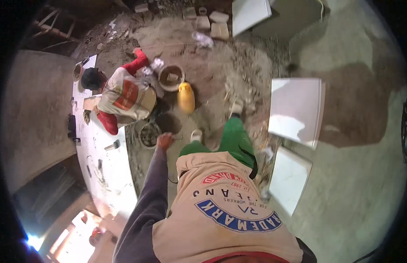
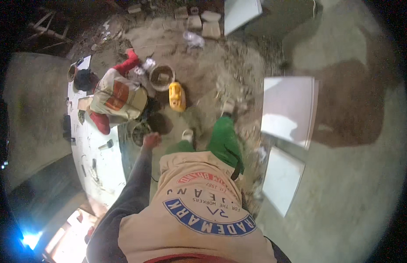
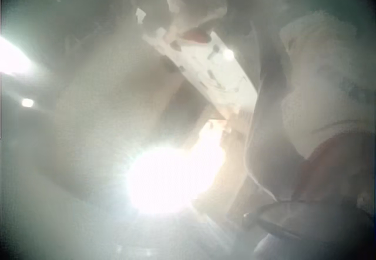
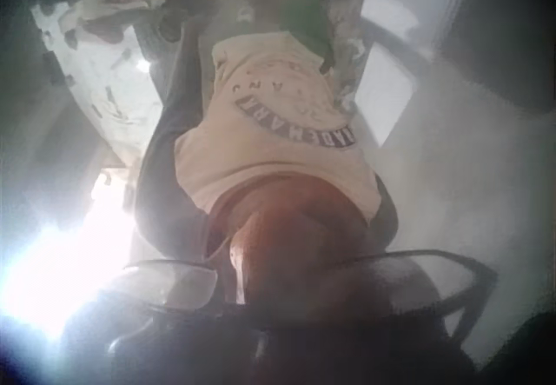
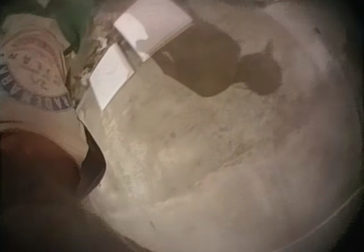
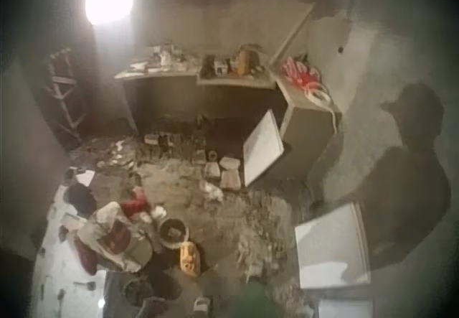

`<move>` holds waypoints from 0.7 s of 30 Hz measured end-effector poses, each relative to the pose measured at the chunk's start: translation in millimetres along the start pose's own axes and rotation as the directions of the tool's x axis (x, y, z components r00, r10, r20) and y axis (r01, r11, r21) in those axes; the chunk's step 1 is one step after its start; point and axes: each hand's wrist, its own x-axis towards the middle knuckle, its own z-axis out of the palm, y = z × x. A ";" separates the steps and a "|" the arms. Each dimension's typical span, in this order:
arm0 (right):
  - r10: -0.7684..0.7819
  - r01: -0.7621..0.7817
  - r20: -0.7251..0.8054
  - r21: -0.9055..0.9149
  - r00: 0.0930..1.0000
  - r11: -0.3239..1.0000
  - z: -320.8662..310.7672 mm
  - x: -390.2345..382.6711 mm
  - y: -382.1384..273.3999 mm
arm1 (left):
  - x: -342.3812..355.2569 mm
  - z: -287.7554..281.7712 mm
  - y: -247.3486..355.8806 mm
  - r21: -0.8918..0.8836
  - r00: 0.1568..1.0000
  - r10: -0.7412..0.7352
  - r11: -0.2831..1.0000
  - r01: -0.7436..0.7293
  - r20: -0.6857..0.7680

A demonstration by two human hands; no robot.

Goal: The person levels the gravel floor using a mallet and then positions a large tile onto the mortar bed, tapping it into place with the mallet to ensure it is level with the adjacent tiles.

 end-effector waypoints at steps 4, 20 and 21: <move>-0.206 0.209 0.040 -0.213 0.978 0.954 -89.3 154.4 -41.4 | -36.5 69.4 -55.7 0.408 0.988 0.144 0.900 -0.153 0.052; -0.312 0.288 0.193 0.139 0.930 0.947 -161.6 468.1 -578.5 | 65.5 223.7 105.8 0.377 0.940 -0.293 0.862 0.338 -0.173; -0.301 0.239 0.328 0.215 0.896 0.947 -136.6 467.2 -597.8 | 92.5 206.6 117.3 0.389 0.943 -0.282 0.860 0.331 -0.180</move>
